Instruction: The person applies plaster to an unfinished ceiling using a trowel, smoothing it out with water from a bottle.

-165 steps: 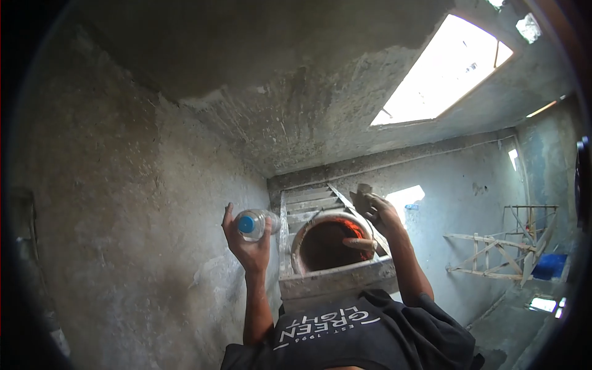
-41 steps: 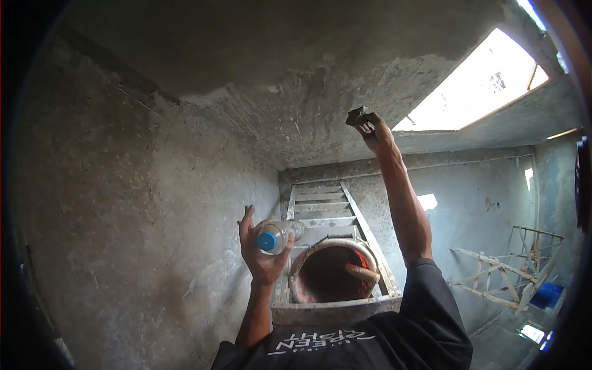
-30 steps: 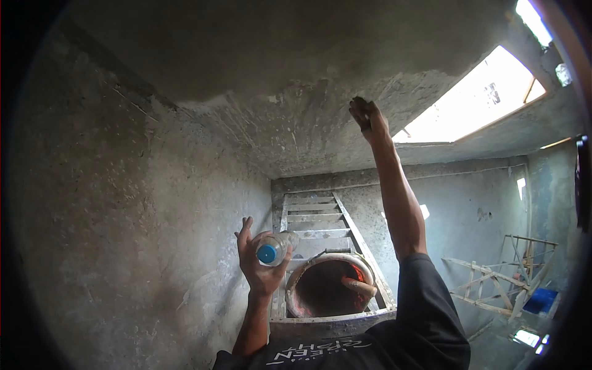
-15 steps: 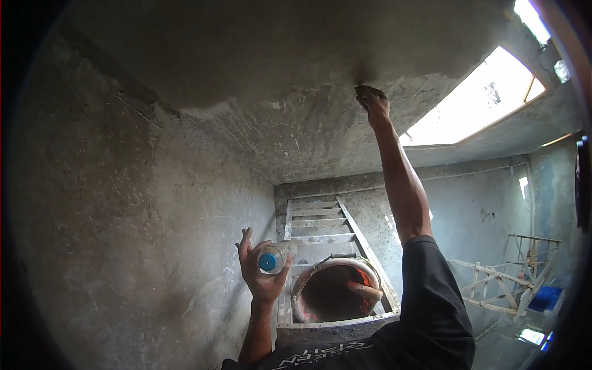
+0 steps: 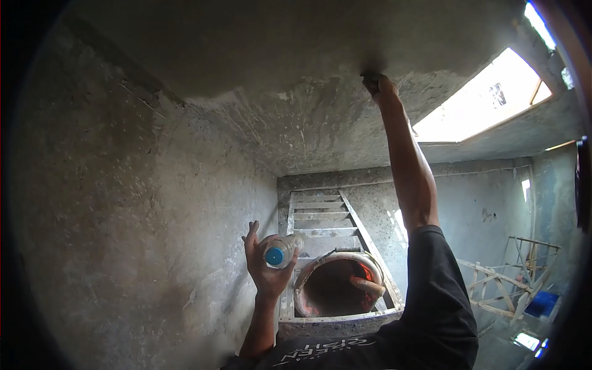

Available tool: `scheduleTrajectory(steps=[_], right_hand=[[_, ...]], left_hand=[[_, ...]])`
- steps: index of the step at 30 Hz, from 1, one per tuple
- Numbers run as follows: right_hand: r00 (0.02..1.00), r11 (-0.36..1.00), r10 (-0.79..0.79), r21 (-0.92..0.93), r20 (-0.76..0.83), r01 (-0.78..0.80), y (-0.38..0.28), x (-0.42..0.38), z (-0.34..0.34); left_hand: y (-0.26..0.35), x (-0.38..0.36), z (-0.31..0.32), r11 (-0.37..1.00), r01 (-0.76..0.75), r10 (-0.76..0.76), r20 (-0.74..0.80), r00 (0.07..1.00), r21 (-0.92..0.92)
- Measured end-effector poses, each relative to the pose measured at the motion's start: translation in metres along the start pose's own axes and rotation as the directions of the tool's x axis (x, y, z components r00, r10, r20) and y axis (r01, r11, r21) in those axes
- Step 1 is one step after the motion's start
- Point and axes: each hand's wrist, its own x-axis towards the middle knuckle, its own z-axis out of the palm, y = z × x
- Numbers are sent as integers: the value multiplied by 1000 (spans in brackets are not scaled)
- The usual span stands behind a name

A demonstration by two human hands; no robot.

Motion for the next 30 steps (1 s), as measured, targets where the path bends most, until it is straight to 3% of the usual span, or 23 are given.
scheduleTrajectory(steps=[7, 9, 13, 15, 19, 22, 24, 25, 27, 28, 30], right_hand=[[997, 992, -72, 105, 38, 67, -20, -31, 10], [981, 959, -145, 261, 131, 107, -29, -43, 3], [961, 936, -192, 331, 201, 118, -24, -43, -27], [995, 998, -31, 66, 97, 24, -6, -32, -31], [999, 1000, 24, -2, -46, -24, 6, -24, -3], [999, 997, -52, 63, 7, 51, -13, -29, 18], [974, 937, -186, 323, 132, 135, -35, -51, 26], [973, 938, -184, 320, 135, 133, -40, -60, 24], [904, 905, -279, 403, 324, 135, -49, -77, 14], [904, 906, -277, 402, 326, 133, -41, -66, 5], [995, 988, -70, 142, 70, 59, -15, -41, -7]], left_hand=[[-1, -1, 0, 998, -16, 15, -16, 1000, -53], [-1, -1, -1, 1000, -22, 22, 1, 1000, 8], [-1, -1, -1, 999, -31, 30, 10, 999, 21], [-3, -3, 1, 1000, -22, 22, 11, 1000, -12], [0, -4, 1, 1000, -15, 15, 22, 1000, 12], [0, -5, 2, 999, -12, 12, -6, 1000, -47], [-1, -6, 1, 1000, -11, 11, 8, 1000, 15], [-1, -6, 2, 1000, -8, 8, 4, 1000, 13], [1, -5, 2, 999, -4, 3, 18, 1000, 36], [2, -6, 2, 999, -2, 1, 16, 1000, 36], [2, -5, 2, 1000, -16, 16, 16, 1000, 18]])
